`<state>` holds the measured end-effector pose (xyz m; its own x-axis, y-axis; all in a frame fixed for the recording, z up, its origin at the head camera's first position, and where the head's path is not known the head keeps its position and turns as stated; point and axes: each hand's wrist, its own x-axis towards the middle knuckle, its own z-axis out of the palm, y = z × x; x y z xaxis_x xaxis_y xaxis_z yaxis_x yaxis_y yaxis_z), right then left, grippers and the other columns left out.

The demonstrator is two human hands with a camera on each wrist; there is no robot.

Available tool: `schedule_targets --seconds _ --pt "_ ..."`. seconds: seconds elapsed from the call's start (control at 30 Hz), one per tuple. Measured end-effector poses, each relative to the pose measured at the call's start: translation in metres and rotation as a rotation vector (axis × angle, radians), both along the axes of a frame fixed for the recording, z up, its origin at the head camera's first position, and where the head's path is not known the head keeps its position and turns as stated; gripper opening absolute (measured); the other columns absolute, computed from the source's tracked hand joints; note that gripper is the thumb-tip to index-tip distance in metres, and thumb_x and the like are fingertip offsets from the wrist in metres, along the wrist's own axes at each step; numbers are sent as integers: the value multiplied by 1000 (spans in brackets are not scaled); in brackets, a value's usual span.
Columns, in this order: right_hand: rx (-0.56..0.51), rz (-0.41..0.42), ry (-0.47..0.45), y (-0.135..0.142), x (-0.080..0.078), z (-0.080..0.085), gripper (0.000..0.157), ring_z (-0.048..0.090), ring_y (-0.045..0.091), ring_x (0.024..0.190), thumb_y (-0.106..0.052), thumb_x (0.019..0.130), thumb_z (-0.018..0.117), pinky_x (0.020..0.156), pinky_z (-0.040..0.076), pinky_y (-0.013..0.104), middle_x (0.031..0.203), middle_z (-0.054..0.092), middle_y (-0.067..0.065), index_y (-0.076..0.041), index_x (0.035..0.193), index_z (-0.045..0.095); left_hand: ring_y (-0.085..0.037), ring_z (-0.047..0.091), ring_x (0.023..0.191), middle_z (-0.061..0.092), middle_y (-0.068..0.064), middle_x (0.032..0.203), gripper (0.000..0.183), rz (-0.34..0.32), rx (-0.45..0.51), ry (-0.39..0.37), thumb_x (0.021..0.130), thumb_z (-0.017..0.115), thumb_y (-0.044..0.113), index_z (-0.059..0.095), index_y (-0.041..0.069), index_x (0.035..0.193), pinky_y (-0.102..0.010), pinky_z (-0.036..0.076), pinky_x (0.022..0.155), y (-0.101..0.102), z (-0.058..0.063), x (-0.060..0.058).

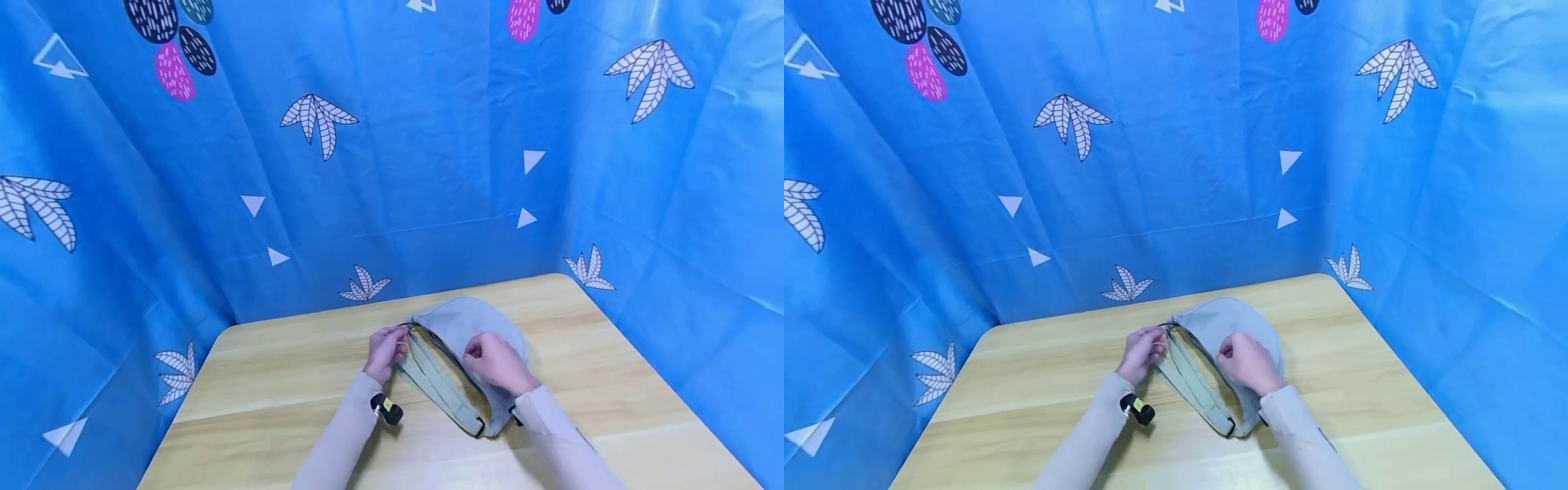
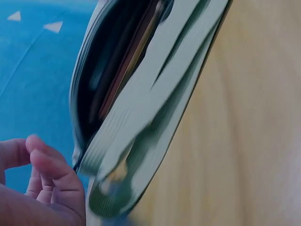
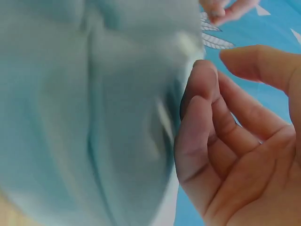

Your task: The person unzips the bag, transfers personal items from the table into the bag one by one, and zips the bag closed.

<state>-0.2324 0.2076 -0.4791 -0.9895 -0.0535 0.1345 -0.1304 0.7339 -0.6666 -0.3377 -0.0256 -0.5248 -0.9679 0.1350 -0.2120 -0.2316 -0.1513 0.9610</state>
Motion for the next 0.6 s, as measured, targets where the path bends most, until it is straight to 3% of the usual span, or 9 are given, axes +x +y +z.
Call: schedule_targets --seconds 0.13,0.27,0.37,0.5,0.6 --pt "-100 41 6 23 9 11 10 63 10 78 -10 93 70 71 54 23 88 76 1 -5 94 79 0 51 55 61 6 75 33 80 -30 24 98 65 9 63 -10 124 -12 39 47 -12 0 -15" --pt "-154 -59 21 42 24 13 21 65 16 88 -15 95 71 79 54 25 100 74 8 0 110 75 -3 53 61 62 2 82 35 111 -77 35 99 63 10 62 -11 127 -15 41 54 -15 0 -25" --pt "-173 -165 -1 52 37 5 43 61 29 107 -21 96 72 93 54 41 121 65 19 4 131 63 -11 58 73 67 -9 98 35 82 -150 42 100 62 14 63 -7 128 -22 46 64 -12 0 -29" --pt "-246 -250 -93 61 52 -8 76 39 50 137 -31 98 70 111 41 68 153 33 34 6 154 34 -30 64 109 63 -22 131 38 3 -254 68 104 58 21 62 -2 134 -39 54 94 -8 -2 -36" --pt "-359 -268 -180 65 60 -16 90 23 58 147 -34 99 68 119 31 71 163 12 38 5 161 15 -41 53 135 54 -25 148 45 -83 -291 99 108 52 25 54 -1 145 -53 44 117 -4 -3 -44"
